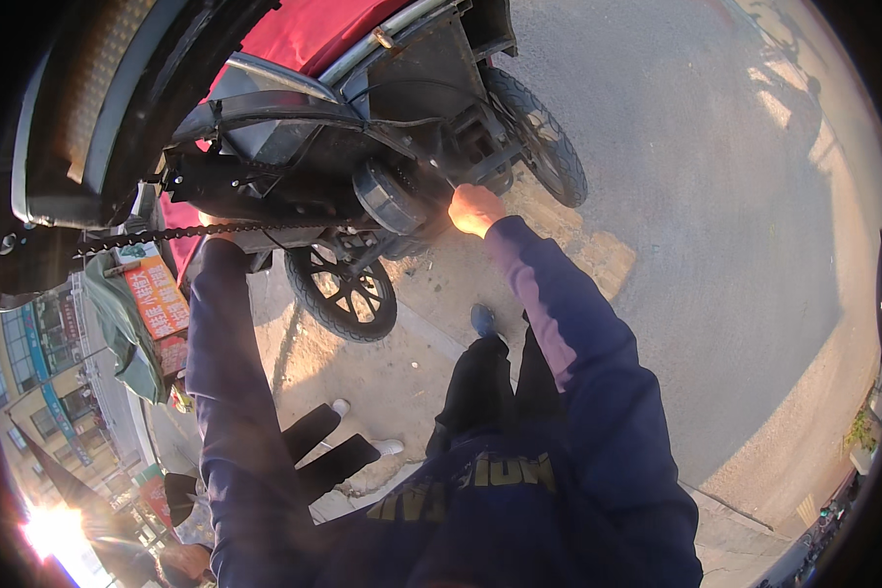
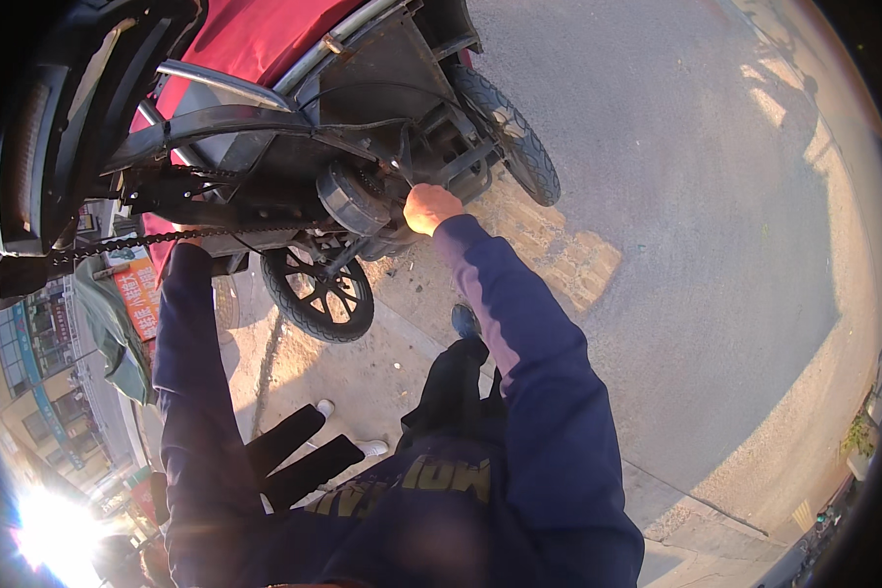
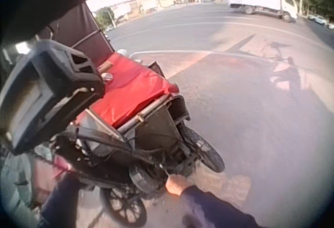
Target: The person uses a wrench to tighten bolts on the rear wheel and chain guard of a motorcycle. They then retrieve a blue oil bottle and apply lubricant to the chain while rotating the rear wheel by hand.
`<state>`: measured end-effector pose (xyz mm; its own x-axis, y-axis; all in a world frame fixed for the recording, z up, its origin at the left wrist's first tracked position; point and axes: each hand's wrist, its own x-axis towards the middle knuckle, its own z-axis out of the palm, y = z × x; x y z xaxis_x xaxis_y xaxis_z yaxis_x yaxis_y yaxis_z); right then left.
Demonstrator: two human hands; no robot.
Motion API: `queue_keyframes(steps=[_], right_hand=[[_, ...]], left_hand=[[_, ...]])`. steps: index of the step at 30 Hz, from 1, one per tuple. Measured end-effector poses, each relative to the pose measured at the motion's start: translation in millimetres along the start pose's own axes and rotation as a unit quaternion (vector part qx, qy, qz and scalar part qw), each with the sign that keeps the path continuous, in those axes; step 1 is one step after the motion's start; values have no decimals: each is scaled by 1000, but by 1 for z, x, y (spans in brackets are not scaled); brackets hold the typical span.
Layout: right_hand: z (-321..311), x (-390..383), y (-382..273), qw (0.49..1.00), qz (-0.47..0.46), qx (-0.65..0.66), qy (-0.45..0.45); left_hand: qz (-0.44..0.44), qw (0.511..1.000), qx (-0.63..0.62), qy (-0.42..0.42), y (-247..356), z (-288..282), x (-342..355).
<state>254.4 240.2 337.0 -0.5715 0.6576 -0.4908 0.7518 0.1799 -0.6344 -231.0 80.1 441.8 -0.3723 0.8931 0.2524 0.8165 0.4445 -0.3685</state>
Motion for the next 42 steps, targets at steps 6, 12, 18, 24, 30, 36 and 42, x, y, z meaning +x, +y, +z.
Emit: queue_keyframes(steps=[6, 12, 18, 24, 30, 36, 42], right_hand=[[62, -14, 52, 996, 30, 69, 56], [97, -36, 51, 961, 49, 95, 257], [94, -24, 43, 918, -51, 71, 388], [102, -10, 55, 893, -95, -18, 440], [108, -6, 60, 919, -63, 18, 388], [109, -8, 60, 911, -82, 104, 391], [111, 6, 58, 915, -123, 124, 364]], left_hand=[[16, 1000, -15, 11, 5, -6, 11], [12, 999, -28, 15, 7, -13, 12], [8, 999, -31, 12, 6, -19, 16], [2, 999, -38, 3, 7, -24, 14], [-10, 999, -41, -3, 5, -26, 12], [-19, 999, -48, -6, 8, -29, 13], [-36, 998, -48, -1, 6, -36, 2]])
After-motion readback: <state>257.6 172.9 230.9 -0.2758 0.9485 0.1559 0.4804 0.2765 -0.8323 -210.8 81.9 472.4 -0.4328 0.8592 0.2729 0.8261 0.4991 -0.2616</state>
